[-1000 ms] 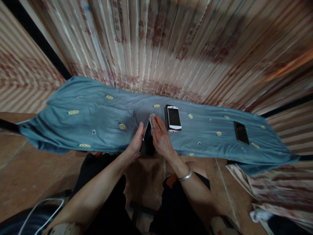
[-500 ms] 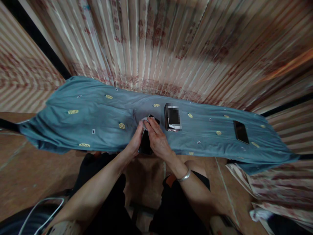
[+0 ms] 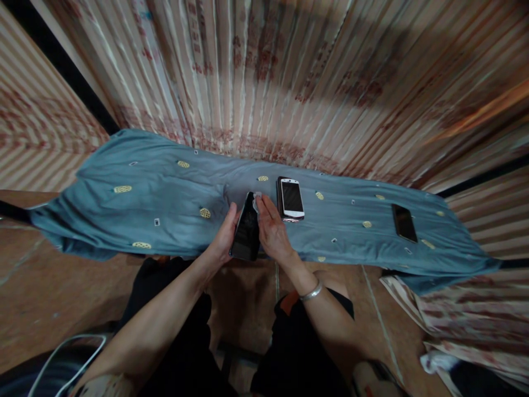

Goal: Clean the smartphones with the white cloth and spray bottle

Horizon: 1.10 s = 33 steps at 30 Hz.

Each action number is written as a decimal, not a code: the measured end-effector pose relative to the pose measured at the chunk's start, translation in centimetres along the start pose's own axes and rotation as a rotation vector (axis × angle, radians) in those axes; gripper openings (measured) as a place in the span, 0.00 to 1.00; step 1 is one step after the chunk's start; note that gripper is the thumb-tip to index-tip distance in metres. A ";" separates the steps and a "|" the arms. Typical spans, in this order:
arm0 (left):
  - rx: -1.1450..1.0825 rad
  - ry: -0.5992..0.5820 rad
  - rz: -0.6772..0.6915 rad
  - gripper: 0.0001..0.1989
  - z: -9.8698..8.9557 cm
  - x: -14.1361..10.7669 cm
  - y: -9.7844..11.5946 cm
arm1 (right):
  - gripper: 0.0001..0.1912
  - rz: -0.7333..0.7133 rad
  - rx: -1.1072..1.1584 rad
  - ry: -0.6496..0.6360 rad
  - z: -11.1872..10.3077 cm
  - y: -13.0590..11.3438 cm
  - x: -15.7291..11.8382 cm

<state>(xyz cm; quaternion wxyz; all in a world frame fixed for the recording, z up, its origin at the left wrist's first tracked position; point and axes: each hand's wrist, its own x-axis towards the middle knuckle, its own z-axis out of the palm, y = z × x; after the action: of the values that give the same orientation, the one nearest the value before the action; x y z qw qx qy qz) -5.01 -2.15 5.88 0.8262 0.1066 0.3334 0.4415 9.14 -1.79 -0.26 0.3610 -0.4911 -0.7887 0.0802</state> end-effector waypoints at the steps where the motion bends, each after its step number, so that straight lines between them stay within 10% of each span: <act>1: -0.011 0.001 0.004 0.28 0.0 0.0 0.1 | 0.32 0.000 0.004 0.004 0.0 0.1 0.0; 33: -0.011 0.124 0.102 0.40 -0.2 0.9 2.0 | 0.35 -0.252 0.148 -0.151 1.1 -4.9 -3.4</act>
<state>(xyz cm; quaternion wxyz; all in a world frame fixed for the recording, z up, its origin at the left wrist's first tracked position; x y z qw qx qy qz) -6.13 -0.23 6.25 0.7809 0.0915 0.3758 0.4905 5.77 -6.85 -0.40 0.3428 -0.3531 -0.8609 0.1288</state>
